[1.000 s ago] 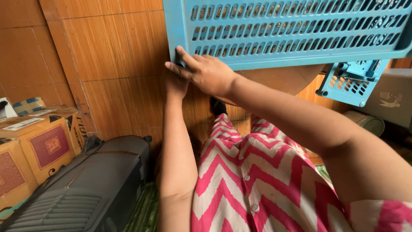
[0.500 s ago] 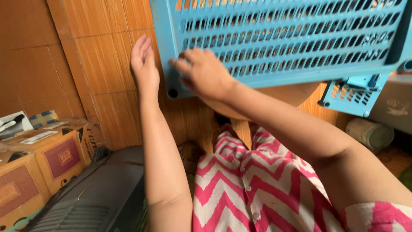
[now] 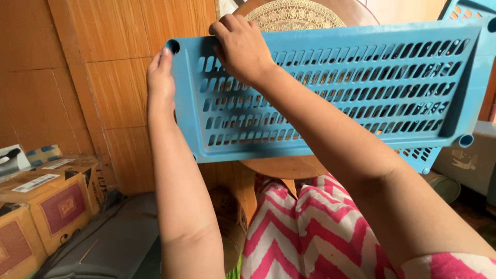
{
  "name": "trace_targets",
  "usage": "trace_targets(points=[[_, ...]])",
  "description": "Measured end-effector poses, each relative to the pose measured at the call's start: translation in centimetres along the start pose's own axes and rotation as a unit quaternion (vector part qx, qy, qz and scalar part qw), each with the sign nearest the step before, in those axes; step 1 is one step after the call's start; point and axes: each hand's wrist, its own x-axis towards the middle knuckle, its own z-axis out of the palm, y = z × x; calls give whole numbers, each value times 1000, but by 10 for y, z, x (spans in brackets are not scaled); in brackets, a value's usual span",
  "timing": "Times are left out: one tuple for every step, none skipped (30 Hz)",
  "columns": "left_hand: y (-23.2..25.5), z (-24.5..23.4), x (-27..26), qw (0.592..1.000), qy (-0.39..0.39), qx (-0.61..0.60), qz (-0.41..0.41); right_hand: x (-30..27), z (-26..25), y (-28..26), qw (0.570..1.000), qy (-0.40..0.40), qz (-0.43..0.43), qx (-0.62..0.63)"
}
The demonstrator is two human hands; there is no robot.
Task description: The person assembles a blue plastic crate by inserting corner posts into side panels and stacking the assembled unit on a round wooden stool. The person handles the crate panels and posts by hand, aligning and pressing them together to form a complete crate.
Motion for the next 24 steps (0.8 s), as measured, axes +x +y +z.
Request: trace_targets(points=[[-2, -2, -2, 1000, 11, 15, -15, 1, 2, 3, 1000, -1, 4, 7], [-4, -2, -3, 1000, 11, 17, -6, 1, 5, 5, 1000, -3, 8, 13], [-4, -2, -3, 1000, 11, 19, 7, 3, 7, 6, 1000, -11, 13, 9], [-4, -3, -2, 1000, 11, 20, 20, 4, 8, 7, 1000, -20, 19, 5], [-4, 0, -1, 1000, 12, 20, 13, 6, 7, 11, 999, -29, 24, -1], [-4, 0, -1, 1000, 14, 20, 6, 7, 6, 14, 999, -38, 28, -5], [-3, -3, 0, 1000, 18, 20, 0, 11, 6, 14, 998, -47, 30, -8], [-2, -6, 0, 1000, 20, 21, -9, 14, 7, 12, 998, -56, 33, -11], [-2, -9, -1, 999, 21, 24, -16, 16, 8, 10, 996, -80, 39, -10], [-1, -10, -2, 999, 22, 26, -24, 18, 9, 7, 993, -105, 45, -8], [1, -10, -1, 999, 27, 28, -16, 20, 9, 5, 990, -128, 52, -10], [3, -10, 0, 999, 33, 31, -9, 23, 12, 1, 989, -140, 54, -11], [2, -8, -2, 999, 38, 33, -7, 24, 17, -5, 986, -157, 58, -10], [1, -7, -5, 998, 24, -36, -39, 25, 22, -9, 983, -175, 62, -9], [3, -8, -8, 992, 12, -105, -69, 28, 27, -14, 982, -176, 67, -2], [5, -9, -11, 980, 0, -173, -99, 32, 32, -18, 981, -178, 72, 6], [6, -8, -14, 982, 15, -164, -95, 34, 35, -18, 981, -180, 76, 13], [7, -7, -16, 983, 30, -155, -92, 33, 36, -18, 982, -175, 72, 6], [6, -5, -20, 984, 48, -148, -89, 32, 36, -18, 983, -174, 66, -2], [5, -4, -21, 986, 47, -140, -74, 30, 37, -18, 983, -172, 59, -9], [5, -3, -22, 988, 48, -132, -57, 29, 36, -19, 984, -167, 55, -12], [3, -4, -23, 990, 50, -123, -41, 28, 34, -20, 985, -162, 52, -15], [2, -4, -23, 987, 39, -152, -39, 27, 32, -21, 986, -156, 50, -19], [0, -5, -23, 982, 29, -181, -37, 28, 29, -23, 985, -165, 53, -21]])
